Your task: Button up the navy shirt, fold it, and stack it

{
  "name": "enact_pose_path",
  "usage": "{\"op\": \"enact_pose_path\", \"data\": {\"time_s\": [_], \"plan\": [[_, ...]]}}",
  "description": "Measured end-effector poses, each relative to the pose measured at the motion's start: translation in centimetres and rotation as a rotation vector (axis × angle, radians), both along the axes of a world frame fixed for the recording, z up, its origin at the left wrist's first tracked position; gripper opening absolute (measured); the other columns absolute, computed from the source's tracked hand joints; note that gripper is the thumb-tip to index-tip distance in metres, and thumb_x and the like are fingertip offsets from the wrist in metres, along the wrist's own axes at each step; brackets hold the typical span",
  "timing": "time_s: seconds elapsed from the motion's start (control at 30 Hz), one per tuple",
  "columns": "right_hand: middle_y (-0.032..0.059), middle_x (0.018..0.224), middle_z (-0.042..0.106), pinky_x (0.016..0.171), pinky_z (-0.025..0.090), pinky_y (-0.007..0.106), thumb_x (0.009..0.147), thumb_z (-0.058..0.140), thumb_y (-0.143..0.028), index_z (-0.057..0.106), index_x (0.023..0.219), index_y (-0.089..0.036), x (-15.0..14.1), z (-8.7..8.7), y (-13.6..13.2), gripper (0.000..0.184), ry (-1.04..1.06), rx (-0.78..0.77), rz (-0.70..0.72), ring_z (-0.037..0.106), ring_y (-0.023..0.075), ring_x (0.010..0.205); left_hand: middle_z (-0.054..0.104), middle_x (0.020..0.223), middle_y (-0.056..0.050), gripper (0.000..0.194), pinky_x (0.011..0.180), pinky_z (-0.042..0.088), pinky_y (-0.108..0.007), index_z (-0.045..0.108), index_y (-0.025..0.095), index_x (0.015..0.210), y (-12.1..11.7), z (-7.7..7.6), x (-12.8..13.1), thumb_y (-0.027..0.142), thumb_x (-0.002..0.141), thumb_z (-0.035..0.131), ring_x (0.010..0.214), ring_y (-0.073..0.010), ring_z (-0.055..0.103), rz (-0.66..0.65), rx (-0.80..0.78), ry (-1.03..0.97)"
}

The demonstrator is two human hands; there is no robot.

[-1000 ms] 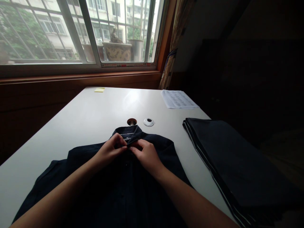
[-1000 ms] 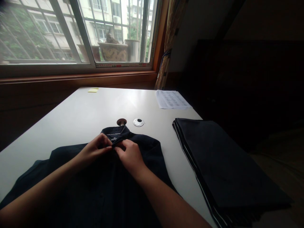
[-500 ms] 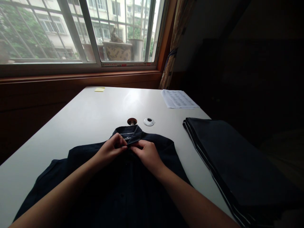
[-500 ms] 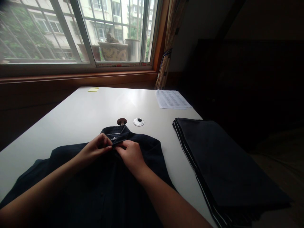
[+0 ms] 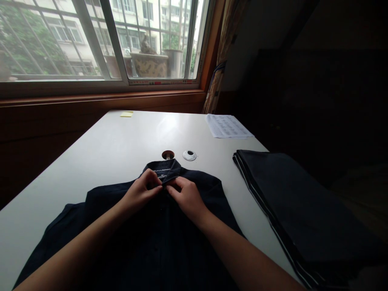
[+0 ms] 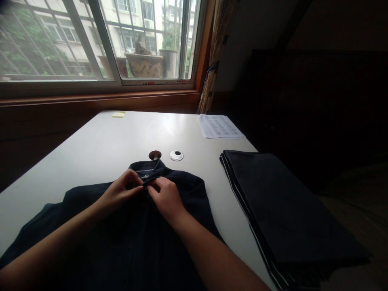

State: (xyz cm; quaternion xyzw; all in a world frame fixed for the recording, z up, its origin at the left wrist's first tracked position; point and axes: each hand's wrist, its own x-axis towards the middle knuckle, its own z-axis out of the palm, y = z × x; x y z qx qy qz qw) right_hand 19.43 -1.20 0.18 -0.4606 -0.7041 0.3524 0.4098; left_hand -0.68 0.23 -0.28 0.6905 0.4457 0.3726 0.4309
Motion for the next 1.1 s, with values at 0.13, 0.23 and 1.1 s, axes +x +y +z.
{"op": "enact_pose_path", "data": {"time_s": [0.13,0.23,1.1], "plan": [[0.0027,0.089,0.071,0.077,0.051,0.028,0.084,0.066,-0.017,0.07,0.09,-0.02,-0.12,-0.22,-0.01,0.008,-0.045,0.025,-0.012,0.066,0.0179,0.082,0.065,0.093,-0.002,0.022,0.08,0.049,-0.032,0.052,0.02,0.095,0.0,0.09,0.02,0.032,0.086,0.068,0.088,-0.0188,0.063,0.025,0.003,-0.002],[0.0014,0.086,0.068,0.075,0.051,0.028,0.082,0.068,-0.017,0.067,0.086,-0.02,-0.1,-0.38,-0.01,0.005,-0.063,0.044,-0.004,0.064,0.0173,0.08,0.066,0.093,-0.002,0.023,0.08,0.05,-0.032,0.051,0.021,0.095,0.09,0.03,0.03,0.031,0.085,0.069,0.088,-0.019,0.064,0.028,-0.007,-0.004],[0.0019,0.089,0.07,0.081,0.051,0.03,0.081,0.07,-0.013,0.071,0.087,-0.021,-0.13,-0.82,0.11,0.01,-0.112,0.05,0.023,0.065,0.0188,0.086,0.067,0.094,-0.002,0.022,0.078,0.049,-0.032,0.055,0.022,0.105,-0.25,0.03,0.65,0.027,0.085,0.063,0.088,-0.0197,0.065,0.053,0.087,0.154]]}}
